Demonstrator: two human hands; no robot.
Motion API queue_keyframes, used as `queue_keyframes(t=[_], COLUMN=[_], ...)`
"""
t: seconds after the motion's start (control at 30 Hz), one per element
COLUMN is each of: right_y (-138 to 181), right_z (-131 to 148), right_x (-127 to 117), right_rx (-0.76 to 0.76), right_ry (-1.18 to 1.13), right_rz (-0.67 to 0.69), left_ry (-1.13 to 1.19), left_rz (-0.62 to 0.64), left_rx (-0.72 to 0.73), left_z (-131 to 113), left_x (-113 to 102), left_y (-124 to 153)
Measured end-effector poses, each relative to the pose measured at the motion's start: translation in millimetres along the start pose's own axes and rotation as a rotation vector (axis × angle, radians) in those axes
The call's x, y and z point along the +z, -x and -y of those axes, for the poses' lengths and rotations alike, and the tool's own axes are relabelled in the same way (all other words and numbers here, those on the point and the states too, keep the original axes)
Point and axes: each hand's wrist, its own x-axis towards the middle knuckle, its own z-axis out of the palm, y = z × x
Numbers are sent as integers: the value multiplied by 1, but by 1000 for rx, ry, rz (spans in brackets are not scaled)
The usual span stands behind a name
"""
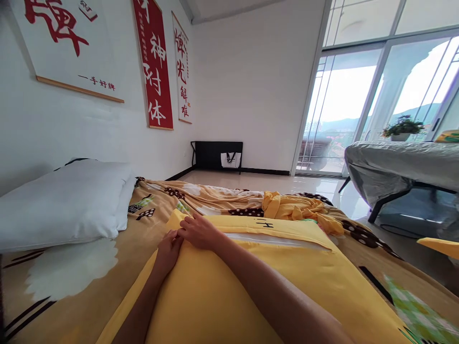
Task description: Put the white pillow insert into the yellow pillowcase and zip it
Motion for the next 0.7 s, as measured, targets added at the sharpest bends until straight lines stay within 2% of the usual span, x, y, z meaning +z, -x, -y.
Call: queue_keyframes(t=[0.33, 0.5, 0.57, 0.7], right_y=[14, 21, 26, 46], right_z=[-10, -9, -5, 5], right_x=[-1, -6, -10, -19], right_rx=[48, 66, 137, 378], right_ry=[-49, -53, -109, -227], right_rz=[52, 62, 77, 124], left_ry=[-42, -33, -27, -19], left_rz=[-80, -76, -69, -58], left_rx=[-9, -13, -14, -11], left_z=[-7, -7, -6, -7], left_x=[1, 0, 0, -2], left_y=[3, 4, 3, 4])
